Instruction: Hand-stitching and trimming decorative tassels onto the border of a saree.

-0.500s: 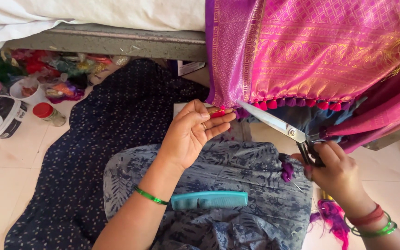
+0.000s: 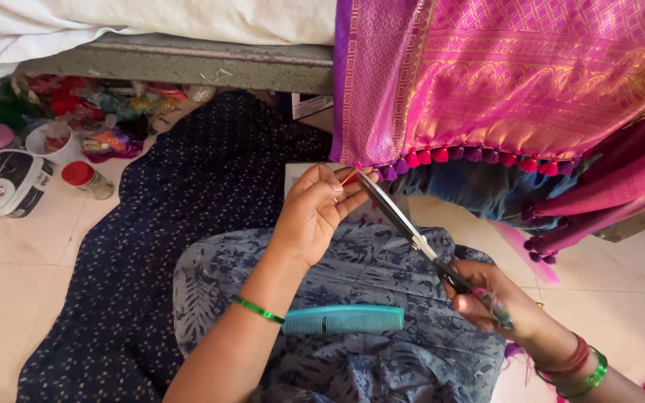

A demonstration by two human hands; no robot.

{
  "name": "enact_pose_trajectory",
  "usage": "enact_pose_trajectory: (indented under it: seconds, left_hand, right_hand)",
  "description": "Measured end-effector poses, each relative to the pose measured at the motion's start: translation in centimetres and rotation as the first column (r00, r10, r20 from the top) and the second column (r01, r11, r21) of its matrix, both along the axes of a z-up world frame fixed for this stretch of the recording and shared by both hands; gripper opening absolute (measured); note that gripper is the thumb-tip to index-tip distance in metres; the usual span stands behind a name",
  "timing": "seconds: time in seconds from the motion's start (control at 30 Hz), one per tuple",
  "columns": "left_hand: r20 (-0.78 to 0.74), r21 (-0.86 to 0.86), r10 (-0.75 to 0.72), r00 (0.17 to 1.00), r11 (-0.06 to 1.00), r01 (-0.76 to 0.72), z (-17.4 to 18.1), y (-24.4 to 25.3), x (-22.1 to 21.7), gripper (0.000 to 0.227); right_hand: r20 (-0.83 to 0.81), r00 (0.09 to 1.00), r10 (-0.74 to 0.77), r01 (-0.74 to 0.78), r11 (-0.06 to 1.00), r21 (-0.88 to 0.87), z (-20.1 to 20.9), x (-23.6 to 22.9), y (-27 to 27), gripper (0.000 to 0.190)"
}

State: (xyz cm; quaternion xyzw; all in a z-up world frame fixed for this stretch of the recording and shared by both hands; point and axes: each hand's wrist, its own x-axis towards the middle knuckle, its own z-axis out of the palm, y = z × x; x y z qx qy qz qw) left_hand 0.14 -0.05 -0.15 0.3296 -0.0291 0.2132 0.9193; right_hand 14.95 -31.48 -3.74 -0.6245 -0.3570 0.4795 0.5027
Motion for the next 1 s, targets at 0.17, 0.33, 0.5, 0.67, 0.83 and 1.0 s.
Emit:
enact_pose_trajectory:
  seconds: [0.17, 0.33, 0.5, 0.67, 0.83, 1.0]
  left_hand:
    - [-0.013, 0.04, 0.034, 0.999, 0.999, -0.034, -0.1, 0.1, 0.2, 0.011]
    - [-0.447, 0.259, 0.158, 0.88, 0.965, -0.041, 2.2, 2.9, 2.9, 0.014]
    - [-0.283, 0.632, 0.265, 0.922, 0.775, -0.028, -0.7, 6.0, 7.1, 0.038]
    - [-0.196, 0.661, 0.307, 0.931, 0.743, -0.106, -4.0, 6.1, 7.8, 0.026]
    - [-0.108, 0.692, 0.337, 0.936, 0.701, -0.173, -6.9, 5.1, 6.8, 0.023]
    - [-0.049, 0.705, 0.315, 0.948, 0.683, -0.191, -7.2, 4.4, 5.7, 0.023]
  right_hand:
    - [0.033, 0.999, -0.015, 0.02, 0.988, -0.156, -0.1, 0.7, 0.1, 0.034]
    - [0.125, 0.989, -0.077, 0.112, 0.945, -0.308, 2.6, 0.1, 0.1, 0.023]
    - [0.302, 0.943, -0.141, 0.237, 0.921, -0.309, 3.1, 2.3, -1.8, 0.023]
    - [0.638, 0.758, -0.135, 0.313, 0.934, -0.174, 5.2, 3.3, -1.4, 0.039]
    - [0.814, 0.578, -0.058, 0.333, 0.927, -0.17, 7.1, 2.2, 1.9, 0.048]
    - [0.884, 0.467, 0.029, 0.31, 0.931, -0.194, 9.2, 1.7, 6.1, 0.052]
